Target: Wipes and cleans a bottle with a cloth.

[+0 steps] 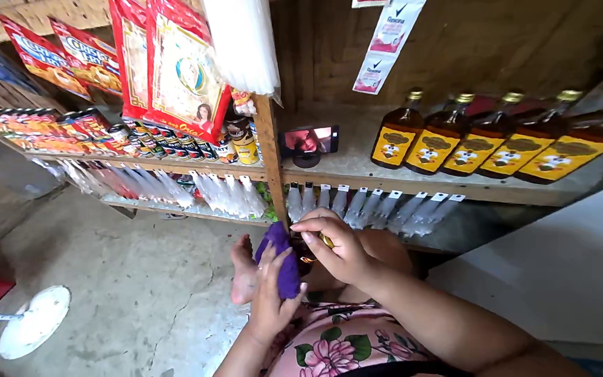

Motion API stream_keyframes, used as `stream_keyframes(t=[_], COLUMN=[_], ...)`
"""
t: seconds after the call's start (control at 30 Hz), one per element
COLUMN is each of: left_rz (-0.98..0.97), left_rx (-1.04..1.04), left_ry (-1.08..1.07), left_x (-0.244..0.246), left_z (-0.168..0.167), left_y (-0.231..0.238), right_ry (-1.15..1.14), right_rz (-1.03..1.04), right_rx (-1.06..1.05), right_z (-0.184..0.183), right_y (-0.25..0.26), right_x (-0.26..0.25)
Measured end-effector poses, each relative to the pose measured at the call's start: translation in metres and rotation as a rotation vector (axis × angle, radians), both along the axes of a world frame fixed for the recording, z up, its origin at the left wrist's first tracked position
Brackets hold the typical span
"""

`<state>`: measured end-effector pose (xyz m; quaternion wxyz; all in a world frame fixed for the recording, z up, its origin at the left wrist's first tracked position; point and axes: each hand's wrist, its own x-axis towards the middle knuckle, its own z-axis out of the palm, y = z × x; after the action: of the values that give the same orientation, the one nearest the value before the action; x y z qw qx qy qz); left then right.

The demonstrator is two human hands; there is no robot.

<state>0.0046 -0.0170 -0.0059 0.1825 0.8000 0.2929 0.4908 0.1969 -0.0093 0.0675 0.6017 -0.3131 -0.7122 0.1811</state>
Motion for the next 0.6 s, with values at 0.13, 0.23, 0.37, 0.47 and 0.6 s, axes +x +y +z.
stream_keyframes(t=[0.13,0.23,0.37,0.47,0.6], left_rz=[-0.069,-0.099,-0.072,-0.099,-0.172], left_rx=[0.120,0.166,0.106,-0.010,-0.332], left_ry=[-0.005,-0.014,0.043,0.001,-0.064], left_x=[0.025,0.029,0.020,0.013,0.006], left_z=[0.028,0.029,0.020,0.017,0.019], left_y=[-0.010,-0.012,0.008,0.029,0.046], right_ry=[-0.031,-0.058,-0.056,-0.061,-0.092], right_rz=[-0.041,-0.037,-0.044,-0.032,-0.005], right_rx=[0.003,0.010,0.006,0.021,0.058], right_z=[0.000,-0.002,-0.005,-0.006,-0.008], right_y=[-0.005,-0.012,-0.015,-0.015,-0.017], right_x=[0.002,0.004,0.007,0.006,0.002])
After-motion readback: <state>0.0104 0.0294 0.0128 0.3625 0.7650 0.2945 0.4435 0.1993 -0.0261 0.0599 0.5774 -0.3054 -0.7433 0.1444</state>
